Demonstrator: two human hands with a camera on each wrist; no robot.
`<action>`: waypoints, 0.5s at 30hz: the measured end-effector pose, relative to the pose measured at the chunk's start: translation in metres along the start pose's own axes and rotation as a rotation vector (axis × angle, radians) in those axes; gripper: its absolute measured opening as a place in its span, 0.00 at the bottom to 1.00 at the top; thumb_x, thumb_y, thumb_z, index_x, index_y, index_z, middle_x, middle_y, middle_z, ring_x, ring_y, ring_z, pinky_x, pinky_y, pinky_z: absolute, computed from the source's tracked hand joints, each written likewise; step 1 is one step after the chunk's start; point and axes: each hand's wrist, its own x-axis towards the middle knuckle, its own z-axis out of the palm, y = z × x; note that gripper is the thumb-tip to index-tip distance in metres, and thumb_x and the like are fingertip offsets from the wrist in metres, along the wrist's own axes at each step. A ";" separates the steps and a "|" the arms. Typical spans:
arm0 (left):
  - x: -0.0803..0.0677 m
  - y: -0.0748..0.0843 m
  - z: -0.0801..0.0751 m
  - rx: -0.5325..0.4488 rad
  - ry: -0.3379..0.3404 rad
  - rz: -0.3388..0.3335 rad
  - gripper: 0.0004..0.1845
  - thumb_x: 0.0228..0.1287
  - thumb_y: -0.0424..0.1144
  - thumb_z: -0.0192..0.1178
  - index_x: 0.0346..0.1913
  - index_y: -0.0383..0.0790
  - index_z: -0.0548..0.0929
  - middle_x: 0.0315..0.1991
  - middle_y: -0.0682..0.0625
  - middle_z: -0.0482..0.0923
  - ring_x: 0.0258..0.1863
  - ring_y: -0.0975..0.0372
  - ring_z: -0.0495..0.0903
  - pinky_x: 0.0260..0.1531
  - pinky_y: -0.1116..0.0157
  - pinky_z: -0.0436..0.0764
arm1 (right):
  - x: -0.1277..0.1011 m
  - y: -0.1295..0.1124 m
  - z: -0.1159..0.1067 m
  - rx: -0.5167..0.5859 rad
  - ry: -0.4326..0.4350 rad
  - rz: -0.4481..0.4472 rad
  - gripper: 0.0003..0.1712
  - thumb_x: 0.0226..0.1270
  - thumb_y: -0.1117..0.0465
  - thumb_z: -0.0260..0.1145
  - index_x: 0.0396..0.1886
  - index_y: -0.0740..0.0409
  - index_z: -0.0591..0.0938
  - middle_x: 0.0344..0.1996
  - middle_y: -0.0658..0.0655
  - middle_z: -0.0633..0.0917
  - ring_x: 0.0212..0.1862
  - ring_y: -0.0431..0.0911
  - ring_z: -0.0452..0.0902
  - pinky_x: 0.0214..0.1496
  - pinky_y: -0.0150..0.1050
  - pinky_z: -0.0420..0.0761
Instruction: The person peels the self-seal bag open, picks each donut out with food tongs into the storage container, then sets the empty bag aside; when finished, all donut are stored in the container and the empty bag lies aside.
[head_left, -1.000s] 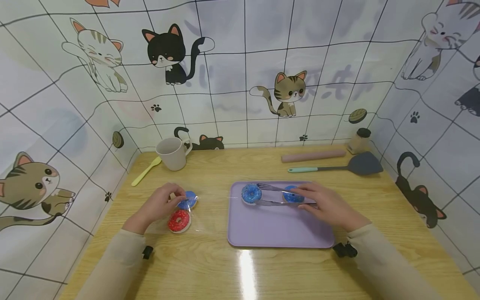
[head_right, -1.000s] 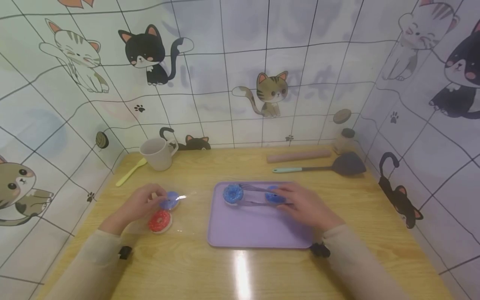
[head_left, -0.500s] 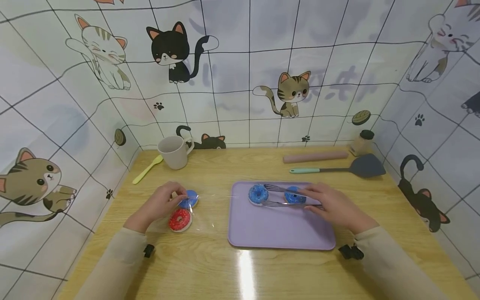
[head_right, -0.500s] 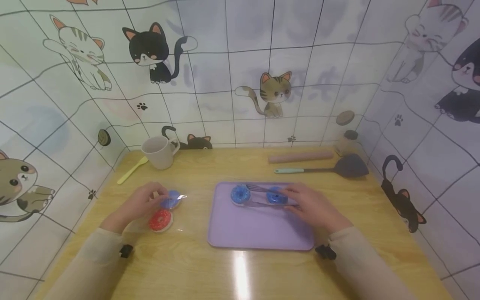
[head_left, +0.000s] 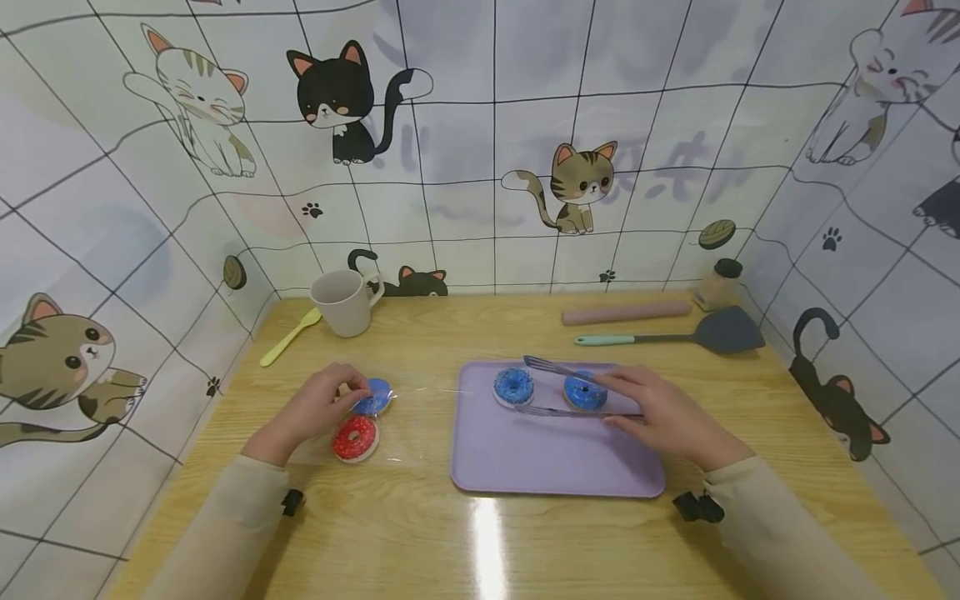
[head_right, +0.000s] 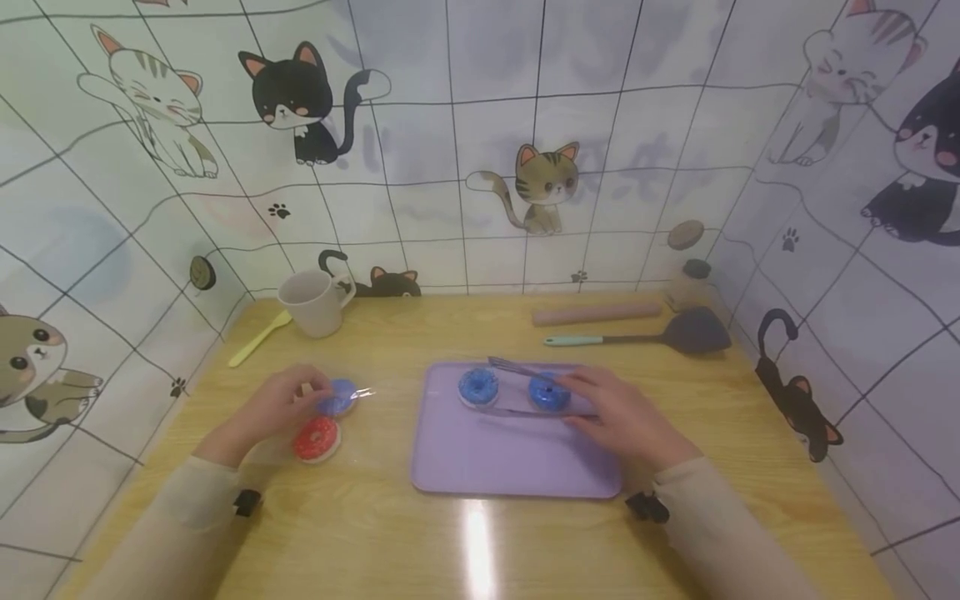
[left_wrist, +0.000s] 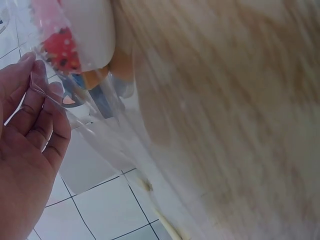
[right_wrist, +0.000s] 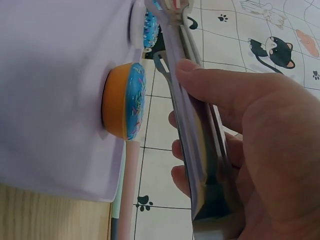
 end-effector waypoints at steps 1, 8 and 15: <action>0.000 0.000 0.000 0.002 0.000 -0.001 0.03 0.74 0.40 0.64 0.42 0.47 0.86 0.41 0.54 0.81 0.44 0.59 0.76 0.44 0.60 0.77 | 0.000 -0.001 0.000 0.005 0.009 0.003 0.37 0.60 0.53 0.80 0.68 0.56 0.80 0.61 0.60 0.82 0.63 0.58 0.78 0.62 0.59 0.79; 0.001 -0.001 0.000 0.005 0.012 0.017 0.02 0.74 0.40 0.64 0.41 0.49 0.85 0.41 0.54 0.82 0.44 0.60 0.76 0.44 0.60 0.77 | 0.004 -0.011 0.001 0.059 0.069 -0.047 0.37 0.60 0.55 0.80 0.69 0.51 0.79 0.63 0.55 0.82 0.65 0.54 0.77 0.62 0.57 0.80; 0.002 0.002 -0.003 0.010 0.007 0.003 0.02 0.75 0.41 0.63 0.41 0.49 0.85 0.41 0.55 0.83 0.44 0.60 0.77 0.45 0.60 0.76 | 0.021 -0.030 0.012 0.068 0.087 -0.131 0.35 0.62 0.55 0.79 0.69 0.44 0.80 0.58 0.49 0.84 0.60 0.48 0.80 0.58 0.50 0.82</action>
